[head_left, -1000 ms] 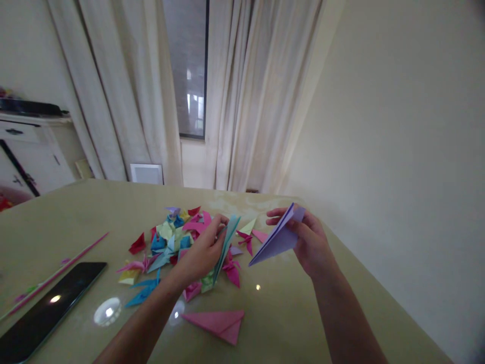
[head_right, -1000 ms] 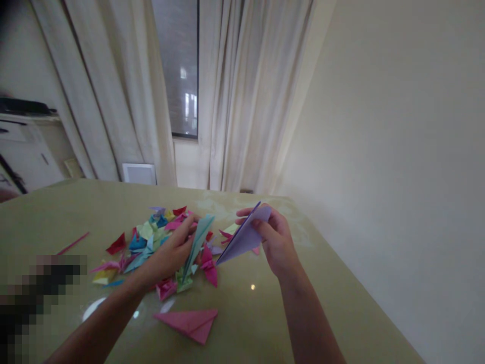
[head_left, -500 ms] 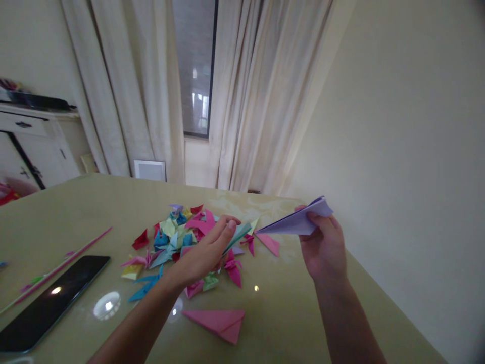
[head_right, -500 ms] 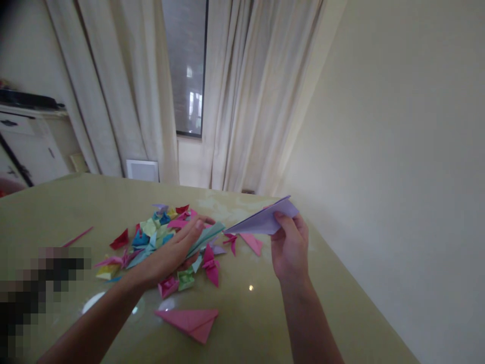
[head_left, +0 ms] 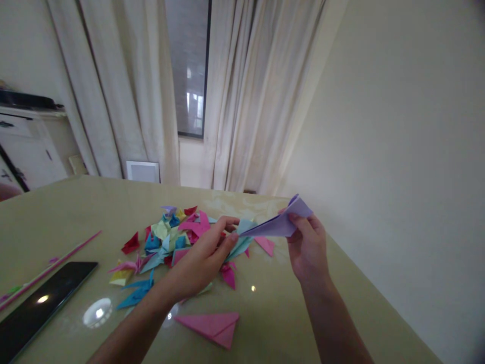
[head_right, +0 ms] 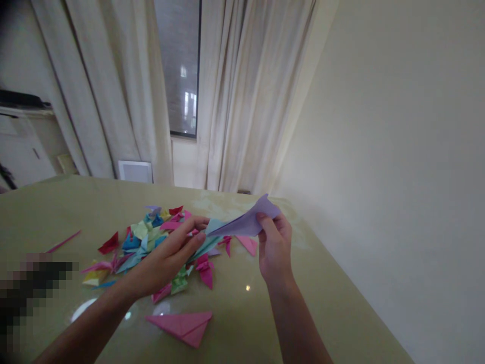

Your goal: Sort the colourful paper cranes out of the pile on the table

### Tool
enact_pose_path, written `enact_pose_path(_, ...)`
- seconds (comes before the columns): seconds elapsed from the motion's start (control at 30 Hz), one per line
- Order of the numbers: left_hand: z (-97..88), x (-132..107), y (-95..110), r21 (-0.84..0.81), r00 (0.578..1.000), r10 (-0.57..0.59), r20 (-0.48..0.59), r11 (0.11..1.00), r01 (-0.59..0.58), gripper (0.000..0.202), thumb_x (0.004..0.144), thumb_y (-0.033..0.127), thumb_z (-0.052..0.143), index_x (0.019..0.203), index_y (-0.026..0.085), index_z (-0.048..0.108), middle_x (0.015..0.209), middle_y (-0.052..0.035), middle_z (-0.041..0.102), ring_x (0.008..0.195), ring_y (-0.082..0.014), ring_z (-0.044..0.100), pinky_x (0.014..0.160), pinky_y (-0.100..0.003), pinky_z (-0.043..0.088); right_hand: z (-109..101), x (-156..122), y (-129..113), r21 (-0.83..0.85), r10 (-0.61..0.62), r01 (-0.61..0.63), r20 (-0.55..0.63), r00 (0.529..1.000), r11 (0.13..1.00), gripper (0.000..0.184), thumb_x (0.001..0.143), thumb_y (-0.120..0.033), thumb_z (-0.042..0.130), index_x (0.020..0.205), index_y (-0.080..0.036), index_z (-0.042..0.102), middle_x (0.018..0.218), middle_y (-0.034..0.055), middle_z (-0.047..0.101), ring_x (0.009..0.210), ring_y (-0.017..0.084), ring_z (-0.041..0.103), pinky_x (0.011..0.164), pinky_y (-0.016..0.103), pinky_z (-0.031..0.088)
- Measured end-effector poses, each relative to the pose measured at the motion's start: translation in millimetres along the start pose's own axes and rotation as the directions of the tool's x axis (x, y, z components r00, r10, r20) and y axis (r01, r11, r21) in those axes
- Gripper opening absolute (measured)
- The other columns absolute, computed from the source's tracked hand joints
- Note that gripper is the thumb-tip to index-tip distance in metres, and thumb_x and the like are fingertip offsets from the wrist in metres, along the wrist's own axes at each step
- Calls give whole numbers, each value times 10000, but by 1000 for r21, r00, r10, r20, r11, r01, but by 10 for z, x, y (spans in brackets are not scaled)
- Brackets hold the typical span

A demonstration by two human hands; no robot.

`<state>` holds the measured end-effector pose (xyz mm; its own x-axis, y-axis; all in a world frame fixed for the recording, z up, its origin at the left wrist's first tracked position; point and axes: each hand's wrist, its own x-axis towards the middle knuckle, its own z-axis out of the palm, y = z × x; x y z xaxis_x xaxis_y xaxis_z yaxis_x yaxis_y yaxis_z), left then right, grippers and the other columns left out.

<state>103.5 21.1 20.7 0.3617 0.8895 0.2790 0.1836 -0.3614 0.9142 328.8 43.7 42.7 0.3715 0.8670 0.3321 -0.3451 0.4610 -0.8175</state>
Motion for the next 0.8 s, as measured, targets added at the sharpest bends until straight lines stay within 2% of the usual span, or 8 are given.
enact_pose_path(0.17, 6, -7, 5, -121, 993, -117, -10, 986, 115, 524, 1048, 626, 493, 1406, 250, 565, 973, -6, 645, 953, -192, 616, 796, -280, 486, 70, -78, 37, -79, -17, 21, 57, 998, 997, 153, 721, -328, 839, 780, -199, 780, 779, 16, 762, 686, 152, 664, 613, 244, 535)
enact_pose_path(0.27, -22, -2, 8, -148, 993, -118, 4, 982, 118, 539, 1033, 633, 528, 1423, 262, 567, 1091, -18, 675, 939, -178, 607, 767, -268, 470, 85, -86, 48, -98, -26, 33, 79, 997, 995, 149, 736, -332, 831, 782, -204, 771, 762, 11, 749, 659, 147, 638, 586, 242, 512)
enact_pose_path(0.4, -75, -5, -2, -116, 993, -107, 49, 987, 112, 515, 1018, 609, 581, 1411, 277, 601, 1193, -28, 695, 1017, -199, 624, 801, -267, 487, 76, -64, 70, -127, -28, 32, 34, 999, 991, 193, 737, -355, 840, 805, -195, 758, 793, 16, 751, 724, 157, 658, 658, 257, 547)
enact_pose_path(0.53, -59, -6, -6, -46, 997, -71, 10, 996, 71, 455, 1034, 597, 545, 1346, 281, 645, 1205, -27, 706, 1116, -228, 631, 922, -290, 502, 79, -73, 94, -155, -43, 47, 32, 999, 987, 209, 732, -343, 840, 806, -195, 712, 730, -20, 677, 627, 128, 574, 544, 223, 479)
enact_pose_path(0.6, -19, 4, -10, 7, 999, -19, -34, 1000, 19, 413, 1054, 578, 505, 1271, 265, 664, 1208, -33, 706, 1142, -234, 624, 977, -303, 493, 92, -102, 107, -194, -46, 62, 87, 995, 979, 204, 754, -336, 835, 783, -198, 688, 688, -41, 623, 589, 114, 523, 505, 208, 444)
enact_pose_path(0.67, 21, 19, -20, 55, 997, 20, -69, 998, -16, 387, 1071, 558, 465, 1172, 246, 669, 1152, -37, 711, 1099, -230, 627, 976, -308, 494, 108, -138, 130, -254, -12, 59, 183, 983, 965, 210, 779, -340, 840, 784, -200, 684, 694, -41, 610, 605, 114, 528, 521, 202, 460)
enact_pose_path(0.73, 49, 35, -33, 98, 995, 44, -87, 995, -35, 366, 1082, 531, 446, 1074, 233, 658, 1066, -34, 710, 1021, -222, 627, 931, -306, 501, 120, -169, 164, -317, 44, 48, 277, 960, 947, 211, 796, -352, 848, 835, -201, 706, 767, -24, 630, 665, 127, 575, 570, 211, 505)
enact_pose_path(0.8, 59, 45, -39, 118, 994, 70, -87, 991, -60, 344, 1090, 497, 438, 1027, 228, 644, 1008, -28, 701, 951, -211, 618, 888, -300, 500, 124, -191, 206, -361, 73, 51, 321, 944, 931, 222, 804, -369, 854, 890, -208, 728, 880, -5, 633, 724, 139, 611, 612, 230, 542)
